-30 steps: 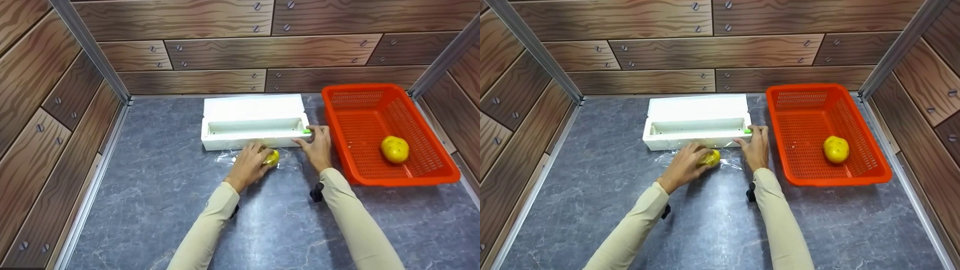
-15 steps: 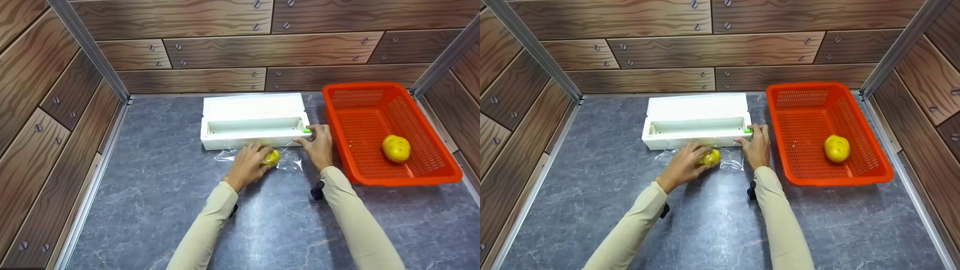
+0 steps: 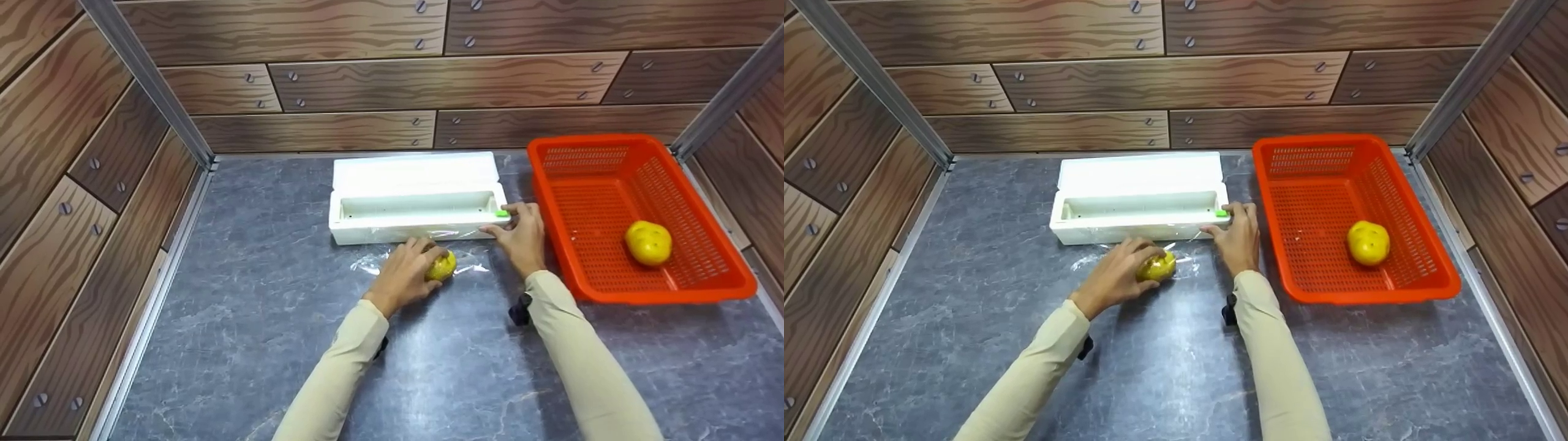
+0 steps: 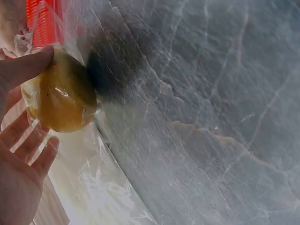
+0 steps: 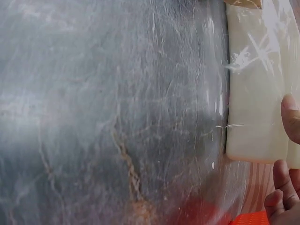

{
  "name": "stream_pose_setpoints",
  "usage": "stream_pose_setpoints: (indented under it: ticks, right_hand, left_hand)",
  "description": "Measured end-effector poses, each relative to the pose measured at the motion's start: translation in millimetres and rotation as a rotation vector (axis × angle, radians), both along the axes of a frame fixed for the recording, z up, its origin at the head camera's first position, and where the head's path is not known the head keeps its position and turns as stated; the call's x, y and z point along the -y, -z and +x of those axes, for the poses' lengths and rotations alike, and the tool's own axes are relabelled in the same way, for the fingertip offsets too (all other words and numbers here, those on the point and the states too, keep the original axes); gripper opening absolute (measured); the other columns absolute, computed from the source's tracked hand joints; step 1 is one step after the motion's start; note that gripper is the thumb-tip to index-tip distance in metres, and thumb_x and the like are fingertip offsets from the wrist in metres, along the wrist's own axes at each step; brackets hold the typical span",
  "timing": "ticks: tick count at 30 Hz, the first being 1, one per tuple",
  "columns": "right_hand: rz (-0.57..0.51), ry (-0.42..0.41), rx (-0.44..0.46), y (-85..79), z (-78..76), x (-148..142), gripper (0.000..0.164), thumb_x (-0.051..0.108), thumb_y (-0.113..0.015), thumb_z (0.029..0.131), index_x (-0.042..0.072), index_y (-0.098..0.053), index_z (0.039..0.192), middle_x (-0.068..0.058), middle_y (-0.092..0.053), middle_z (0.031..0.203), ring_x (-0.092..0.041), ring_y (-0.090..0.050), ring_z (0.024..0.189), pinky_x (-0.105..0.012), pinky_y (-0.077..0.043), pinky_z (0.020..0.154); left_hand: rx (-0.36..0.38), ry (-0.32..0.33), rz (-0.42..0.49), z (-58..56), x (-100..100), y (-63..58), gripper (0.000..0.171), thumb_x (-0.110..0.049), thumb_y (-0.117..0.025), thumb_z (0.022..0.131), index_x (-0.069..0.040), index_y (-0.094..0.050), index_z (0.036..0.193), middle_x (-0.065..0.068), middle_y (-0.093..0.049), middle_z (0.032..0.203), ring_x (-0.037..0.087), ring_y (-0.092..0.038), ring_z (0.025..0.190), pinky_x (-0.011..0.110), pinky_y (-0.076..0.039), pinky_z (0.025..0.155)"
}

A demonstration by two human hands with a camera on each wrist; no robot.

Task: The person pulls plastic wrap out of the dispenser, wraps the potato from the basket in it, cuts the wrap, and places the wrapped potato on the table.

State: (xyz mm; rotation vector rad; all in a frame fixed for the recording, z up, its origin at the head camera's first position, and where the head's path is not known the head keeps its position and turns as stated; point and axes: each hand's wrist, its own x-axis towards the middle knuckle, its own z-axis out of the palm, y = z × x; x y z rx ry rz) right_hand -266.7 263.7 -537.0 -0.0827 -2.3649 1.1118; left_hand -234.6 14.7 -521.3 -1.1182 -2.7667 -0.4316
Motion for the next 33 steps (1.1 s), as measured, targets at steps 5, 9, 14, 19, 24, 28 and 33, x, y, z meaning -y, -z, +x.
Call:
stream_pose_setpoints:
  ticks: [5, 9, 14, 19, 24, 28, 33]
  right_hand:
    - [-0.007, -0.002, 0.01, -0.8, -0.7, -1, 0.056, 0.012, -0.096, 0.065, -0.008, -0.066, 0.107, -0.019, -0.055, 0.099, -0.031, -0.063, 0.079, -0.016, -0.043, 0.069]
    - [-0.013, 0.003, 0.024, -1.2, -0.8, -1, 0.056, 0.011, -0.096, 0.065, -0.008, -0.066, 0.108, -0.019, -0.055, 0.1, -0.031, -0.064, 0.079, -0.015, -0.043, 0.068]
    - [-0.018, 0.002, 0.026, -1.1, -1.0, -1, 0.055, 0.011, -0.096, 0.066, -0.008, -0.066, 0.108, -0.019, -0.055, 0.099, -0.031, -0.063, 0.079, -0.015, -0.043, 0.068]
    - [-0.019, -0.002, 0.02, 0.0, -0.6, -2, 0.055, 0.011, -0.095, 0.066, -0.009, -0.066, 0.108, -0.019, -0.055, 0.099, -0.031, -0.064, 0.078, -0.013, -0.043, 0.067]
    - [-0.015, -0.003, 0.031, -0.5, -0.4, -2, 0.055, 0.011, -0.095, 0.066, -0.009, -0.066, 0.109, -0.019, -0.054, 0.099, -0.031, -0.064, 0.079, -0.013, -0.043, 0.067]
    - [-0.013, -0.007, 0.043, -1.0, -0.5, -2, 0.056, 0.012, -0.095, 0.067, -0.009, -0.065, 0.11, -0.019, -0.054, 0.1, -0.031, -0.063, 0.08, -0.016, -0.044, 0.068]
    - [-0.005, -0.008, 0.047, -1.2, -0.6, -2, 0.055, 0.013, -0.095, 0.068, -0.008, -0.065, 0.11, -0.019, -0.054, 0.1, -0.031, -0.063, 0.081, -0.018, -0.045, 0.069]
  left_hand:
    - [-0.022, 0.044, 0.024, 1.9, -1, 0.6, 0.052, -0.033, -0.087, 0.079, -0.018, -0.067, 0.125, 0.004, -0.061, 0.126, 0.021, -0.056, 0.109, 0.033, -0.049, 0.095]
    - [-0.006, 0.056, 0.028, 3.5, -2, 1.9, 0.05, -0.033, -0.086, 0.079, -0.02, -0.068, 0.123, 0.004, -0.06, 0.126, 0.021, -0.055, 0.108, 0.032, -0.05, 0.093]
    - [0.018, 0.044, 0.028, 3.7, -3, 2.2, 0.05, -0.035, -0.087, 0.079, -0.018, -0.067, 0.122, 0.004, -0.059, 0.125, 0.02, -0.055, 0.108, 0.032, -0.051, 0.093]
    - [0.026, 0.037, 0.027, 1.8, -3, -0.6, 0.049, -0.035, -0.083, 0.083, -0.016, -0.068, 0.125, 0.004, -0.063, 0.125, 0.021, -0.058, 0.109, 0.033, -0.051, 0.094]
    - [0.022, 0.009, 0.024, -1.7, -3, -4.0, 0.046, -0.034, -0.075, 0.091, -0.011, -0.066, 0.131, 0.007, -0.062, 0.13, 0.022, -0.058, 0.111, 0.035, -0.05, 0.097]
    - [-0.014, -0.025, 0.009, -5.0, -4, -4.9, 0.047, -0.033, -0.068, 0.096, -0.01, -0.061, 0.136, 0.008, -0.061, 0.132, 0.025, -0.058, 0.115, 0.038, -0.048, 0.101]
    - [-0.101, -0.058, -0.014, -7.6, -5, -3.5, 0.04, -0.031, -0.064, 0.099, -0.012, -0.063, 0.134, 0.015, -0.056, 0.137, 0.03, -0.054, 0.12, 0.041, -0.048, 0.101]
